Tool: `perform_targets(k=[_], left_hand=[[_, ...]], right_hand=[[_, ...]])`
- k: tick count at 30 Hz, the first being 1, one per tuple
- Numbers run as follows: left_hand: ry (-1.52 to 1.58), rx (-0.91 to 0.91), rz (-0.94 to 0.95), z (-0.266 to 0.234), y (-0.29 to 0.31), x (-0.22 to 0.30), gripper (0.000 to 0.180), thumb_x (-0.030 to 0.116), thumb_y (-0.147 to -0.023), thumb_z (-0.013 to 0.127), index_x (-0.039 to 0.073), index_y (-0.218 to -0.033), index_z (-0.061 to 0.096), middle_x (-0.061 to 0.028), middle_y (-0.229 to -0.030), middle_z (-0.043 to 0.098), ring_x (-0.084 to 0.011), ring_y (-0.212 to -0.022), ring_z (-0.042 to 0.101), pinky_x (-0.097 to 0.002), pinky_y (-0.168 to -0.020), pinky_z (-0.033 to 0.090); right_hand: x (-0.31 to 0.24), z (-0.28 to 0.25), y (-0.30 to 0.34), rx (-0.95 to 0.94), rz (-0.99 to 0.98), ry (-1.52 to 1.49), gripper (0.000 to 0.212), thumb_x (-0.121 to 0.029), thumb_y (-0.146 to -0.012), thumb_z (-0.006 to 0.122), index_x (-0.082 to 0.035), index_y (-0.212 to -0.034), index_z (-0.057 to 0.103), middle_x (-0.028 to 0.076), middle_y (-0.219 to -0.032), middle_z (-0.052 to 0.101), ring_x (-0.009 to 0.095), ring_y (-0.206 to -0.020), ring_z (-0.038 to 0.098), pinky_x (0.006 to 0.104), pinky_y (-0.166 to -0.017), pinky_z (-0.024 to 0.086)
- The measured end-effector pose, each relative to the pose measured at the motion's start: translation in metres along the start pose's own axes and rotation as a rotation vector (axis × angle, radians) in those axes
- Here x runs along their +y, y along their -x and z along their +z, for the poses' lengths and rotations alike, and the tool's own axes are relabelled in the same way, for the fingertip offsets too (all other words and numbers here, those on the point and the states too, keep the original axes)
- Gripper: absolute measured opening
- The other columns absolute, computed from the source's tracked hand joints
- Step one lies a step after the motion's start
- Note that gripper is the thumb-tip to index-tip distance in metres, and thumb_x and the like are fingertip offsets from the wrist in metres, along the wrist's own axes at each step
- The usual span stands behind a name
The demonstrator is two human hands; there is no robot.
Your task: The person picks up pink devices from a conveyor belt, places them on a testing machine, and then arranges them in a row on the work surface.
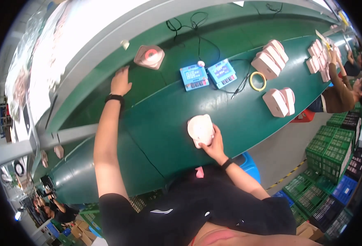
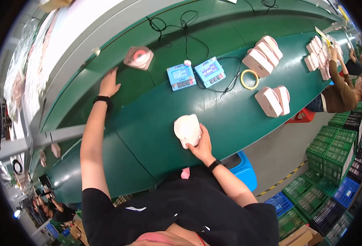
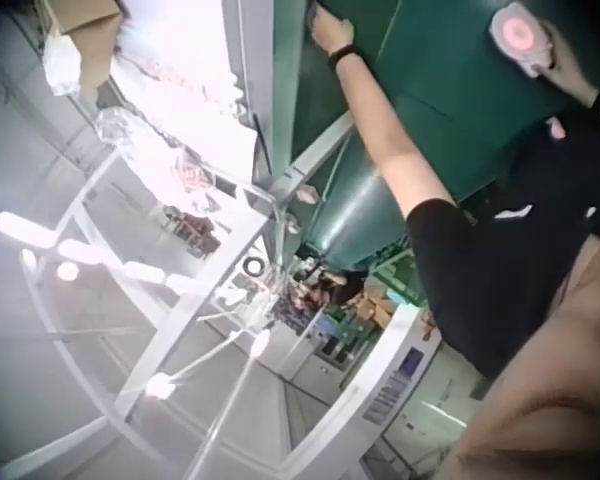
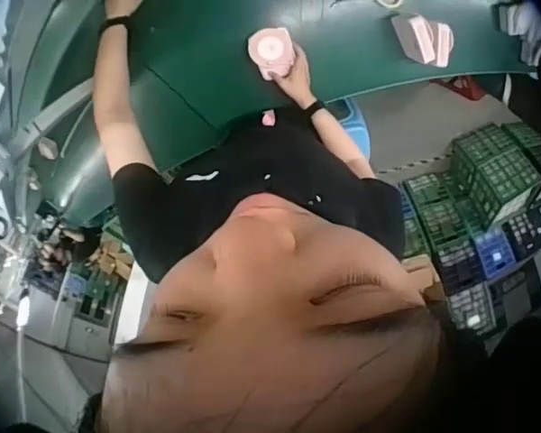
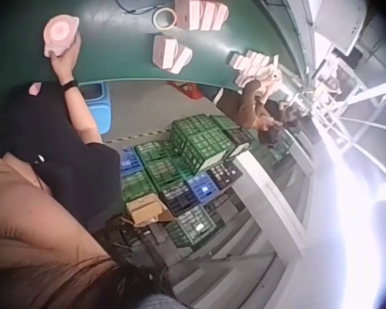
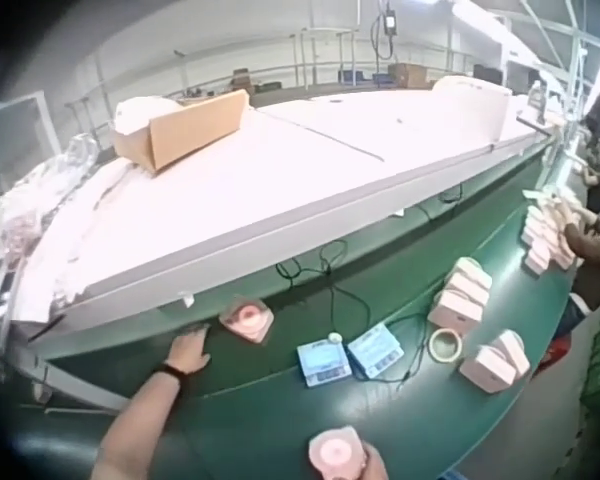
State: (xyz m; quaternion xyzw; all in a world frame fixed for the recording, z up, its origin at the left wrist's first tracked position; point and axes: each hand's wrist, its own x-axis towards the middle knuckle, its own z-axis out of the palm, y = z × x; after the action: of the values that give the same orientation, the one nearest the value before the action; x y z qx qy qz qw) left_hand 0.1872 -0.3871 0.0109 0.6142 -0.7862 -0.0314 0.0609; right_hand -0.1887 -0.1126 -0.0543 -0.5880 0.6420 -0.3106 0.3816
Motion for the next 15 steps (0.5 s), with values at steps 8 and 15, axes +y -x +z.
perform_targets(k=[8, 15], left_hand=[[0.005, 0.135, 0.157, 0.091, -0.091, 0.095, 0.084, -0.003, -0.056, 0.066, 0.014, -0.134, 0.038, -0.0143, -0.124, 0.050, -0.0330, -0.121, 0.043, -0.0467, -0.099, 0.035], [0.205, 0.042, -0.147, 0.171, -0.107, 0.009, 0.071, 0.013, -0.056, 0.073, 0.015, -0.123, 0.049, -0.0106, -0.118, 0.056, -0.0316, -0.113, 0.051, -0.0430, -0.092, 0.042]], right_hand=[[0.002, 0.002, -0.004, -0.057, 0.029, 0.000, 0.094, -0.017, -0.063, 0.079, 0.003, -0.135, 0.022, 0.022, -0.129, 0.039, 0.034, -0.122, 0.040, 0.0405, -0.104, 0.032], [-0.001, 0.012, -0.004, -0.085, 0.025, -0.071, 0.095, -0.020, -0.060, 0.080, 0.002, -0.135, 0.025, 0.020, -0.132, 0.037, 0.035, -0.123, 0.038, 0.0412, -0.104, 0.031]])
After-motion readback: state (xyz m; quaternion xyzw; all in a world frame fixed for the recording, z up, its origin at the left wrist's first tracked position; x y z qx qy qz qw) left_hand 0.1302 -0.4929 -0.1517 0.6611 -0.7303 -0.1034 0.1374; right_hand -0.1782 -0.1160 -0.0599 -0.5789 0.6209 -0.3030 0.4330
